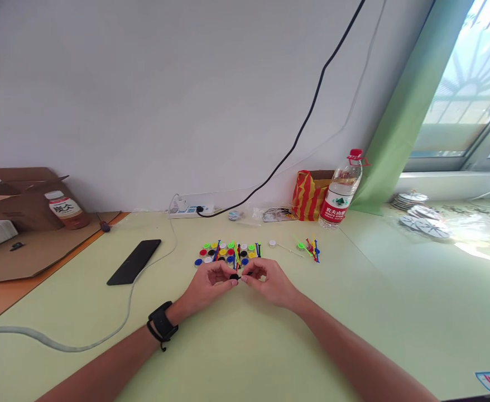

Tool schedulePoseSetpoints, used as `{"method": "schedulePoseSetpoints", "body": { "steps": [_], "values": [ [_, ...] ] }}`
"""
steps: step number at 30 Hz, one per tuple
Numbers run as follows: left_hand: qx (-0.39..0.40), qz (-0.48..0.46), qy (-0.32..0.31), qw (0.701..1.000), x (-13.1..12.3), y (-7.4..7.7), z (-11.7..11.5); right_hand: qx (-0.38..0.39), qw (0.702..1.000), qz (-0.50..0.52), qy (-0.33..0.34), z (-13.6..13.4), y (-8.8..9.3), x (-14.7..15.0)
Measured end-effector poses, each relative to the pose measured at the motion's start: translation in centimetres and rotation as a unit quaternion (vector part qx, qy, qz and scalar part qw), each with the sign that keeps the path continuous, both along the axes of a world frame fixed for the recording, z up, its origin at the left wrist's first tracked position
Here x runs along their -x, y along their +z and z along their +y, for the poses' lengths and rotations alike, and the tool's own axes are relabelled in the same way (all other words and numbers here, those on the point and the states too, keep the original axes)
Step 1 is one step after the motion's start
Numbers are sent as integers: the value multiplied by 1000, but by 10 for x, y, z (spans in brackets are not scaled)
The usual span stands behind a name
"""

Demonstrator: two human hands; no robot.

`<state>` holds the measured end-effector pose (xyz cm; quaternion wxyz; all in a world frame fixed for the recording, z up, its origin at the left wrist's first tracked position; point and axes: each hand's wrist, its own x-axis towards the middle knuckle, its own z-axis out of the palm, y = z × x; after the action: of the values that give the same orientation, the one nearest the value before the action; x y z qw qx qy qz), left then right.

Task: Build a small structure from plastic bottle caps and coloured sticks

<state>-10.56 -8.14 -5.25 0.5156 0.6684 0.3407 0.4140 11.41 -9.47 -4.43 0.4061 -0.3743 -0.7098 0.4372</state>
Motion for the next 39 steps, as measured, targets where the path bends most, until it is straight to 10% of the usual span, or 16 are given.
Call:
{"method": "schedulePoseSetpoints", "body": {
  "steps": [12,22,29,39],
  "values": [
    [77,-76,-30,994,2,0,6,-85,993,-18,-84,4,-5,-5],
    [79,-73,14,994,1,-1,8,56,997,-30,33,0,4,-7],
    [93,-92,28,991,1,3,7,-10,995,-82,-49,14,2,-17],
    [174,-200,36,963,10,6,14,-116,851,-417,-296,54,-24,-83]
  ]
}}
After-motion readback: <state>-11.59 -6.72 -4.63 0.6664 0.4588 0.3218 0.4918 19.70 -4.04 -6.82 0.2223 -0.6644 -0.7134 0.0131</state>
